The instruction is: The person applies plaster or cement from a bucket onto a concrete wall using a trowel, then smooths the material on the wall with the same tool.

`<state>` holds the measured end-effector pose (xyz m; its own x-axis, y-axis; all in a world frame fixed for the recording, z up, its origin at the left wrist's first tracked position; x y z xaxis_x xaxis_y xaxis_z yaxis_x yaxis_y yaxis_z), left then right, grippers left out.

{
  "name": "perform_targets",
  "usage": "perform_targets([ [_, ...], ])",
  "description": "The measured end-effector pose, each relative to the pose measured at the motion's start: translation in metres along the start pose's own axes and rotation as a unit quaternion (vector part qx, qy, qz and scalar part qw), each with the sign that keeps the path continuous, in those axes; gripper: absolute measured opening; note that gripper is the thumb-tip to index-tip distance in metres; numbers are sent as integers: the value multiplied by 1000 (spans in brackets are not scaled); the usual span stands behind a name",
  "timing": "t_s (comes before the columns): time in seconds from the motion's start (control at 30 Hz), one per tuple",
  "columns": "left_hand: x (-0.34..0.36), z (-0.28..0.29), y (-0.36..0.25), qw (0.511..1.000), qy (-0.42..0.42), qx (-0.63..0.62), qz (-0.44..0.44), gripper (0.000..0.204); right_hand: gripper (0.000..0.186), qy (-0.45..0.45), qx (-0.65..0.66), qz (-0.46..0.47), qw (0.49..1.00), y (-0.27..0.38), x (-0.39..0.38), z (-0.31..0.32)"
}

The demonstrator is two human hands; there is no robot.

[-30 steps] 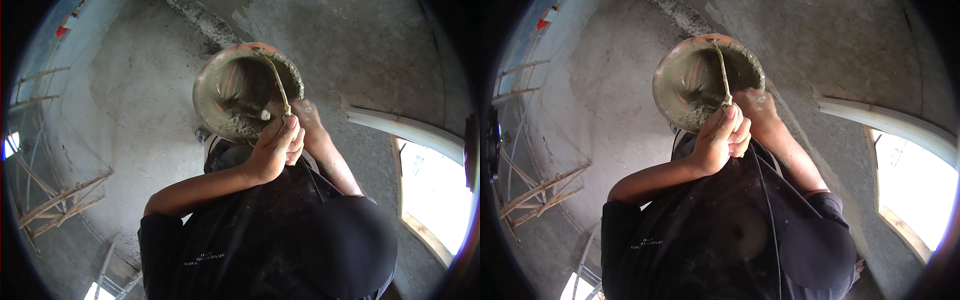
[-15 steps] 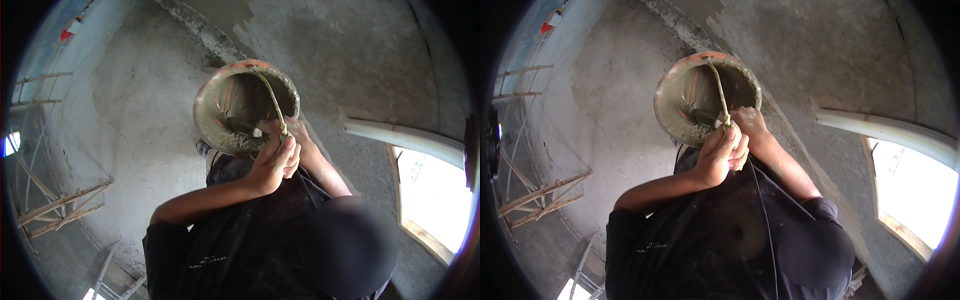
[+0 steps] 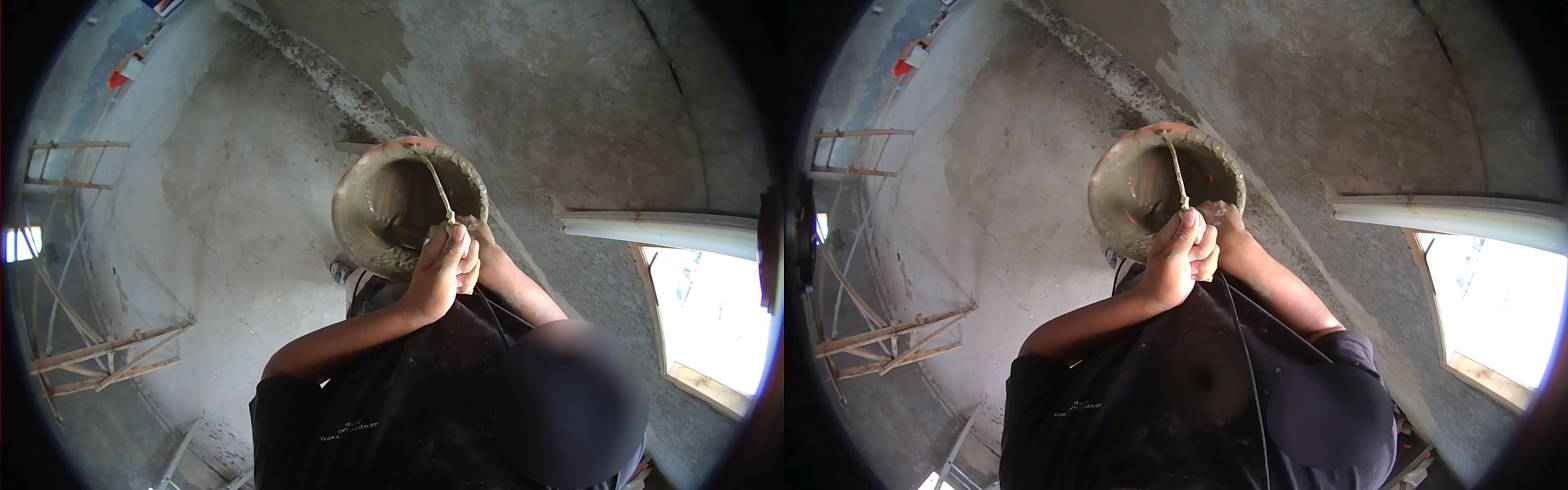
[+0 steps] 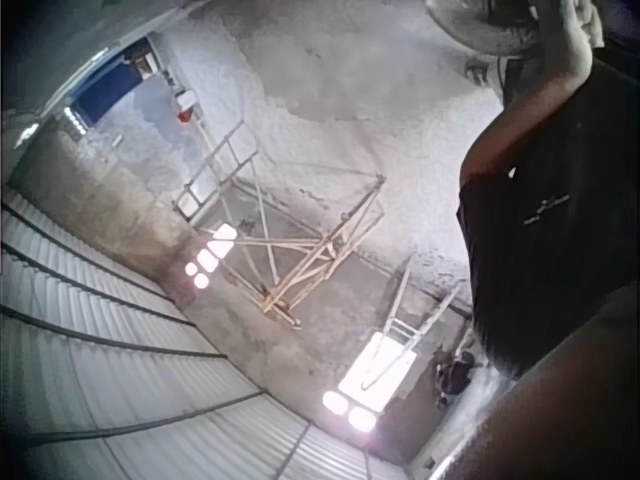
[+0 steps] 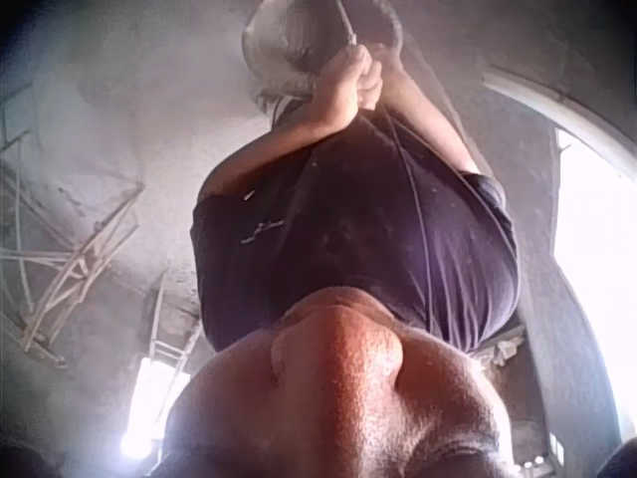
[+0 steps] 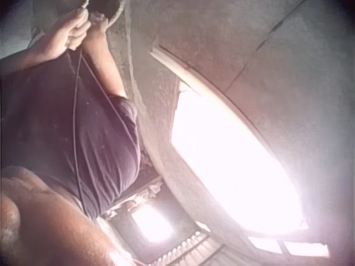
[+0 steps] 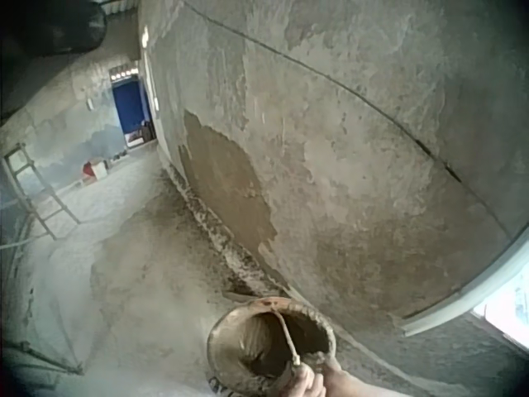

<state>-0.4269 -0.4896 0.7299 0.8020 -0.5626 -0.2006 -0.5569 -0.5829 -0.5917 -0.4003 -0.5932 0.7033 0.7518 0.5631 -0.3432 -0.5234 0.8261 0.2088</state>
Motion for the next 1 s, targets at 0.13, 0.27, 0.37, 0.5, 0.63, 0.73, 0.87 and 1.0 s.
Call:
perform_targets([
  [0.13,1,-2,4,999,36,-7,3,36,20,-60,71,-120,988,-20,7,12],
  [0.27,8,-5,2,1000,17,-10,11,37,22,66,-144,-127,979,-23,45,-10],
  [0.37,12,-5,-6,1000,-22,7,18,35,20,87,130,-210,965,-13,58,-31],
  [0.5,17,-4,-10,998,-42,26,33,35,19,32,109,-88,990,-6,46,-20],
  [0.63,11,-10,-7,999,5,51,9,36,18,-21,64,-86,994,-23,33,11],
  [0.73,10,-15,-4,997,32,66,18,36,16,-87,24,-145,985,-36,40,3],
  [0.87,11,-9,-12,998,4,56,34,37,16,-128,-30,-153,979,-21,70,-48],
  [1.0,14,-4,-14,996,-32,64,50,36,23,-18,306,-277,911,-11,74,-64],
])
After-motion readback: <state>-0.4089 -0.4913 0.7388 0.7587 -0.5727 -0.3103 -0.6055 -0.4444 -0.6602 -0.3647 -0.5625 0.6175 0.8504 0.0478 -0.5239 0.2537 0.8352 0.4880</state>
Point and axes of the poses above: each hand's wrist, its own x-axis towards the middle knuckle, its own z-axis out of the back of the hand, y = z × x, the point moved 2 cm from there along x, towards the middle knuckle
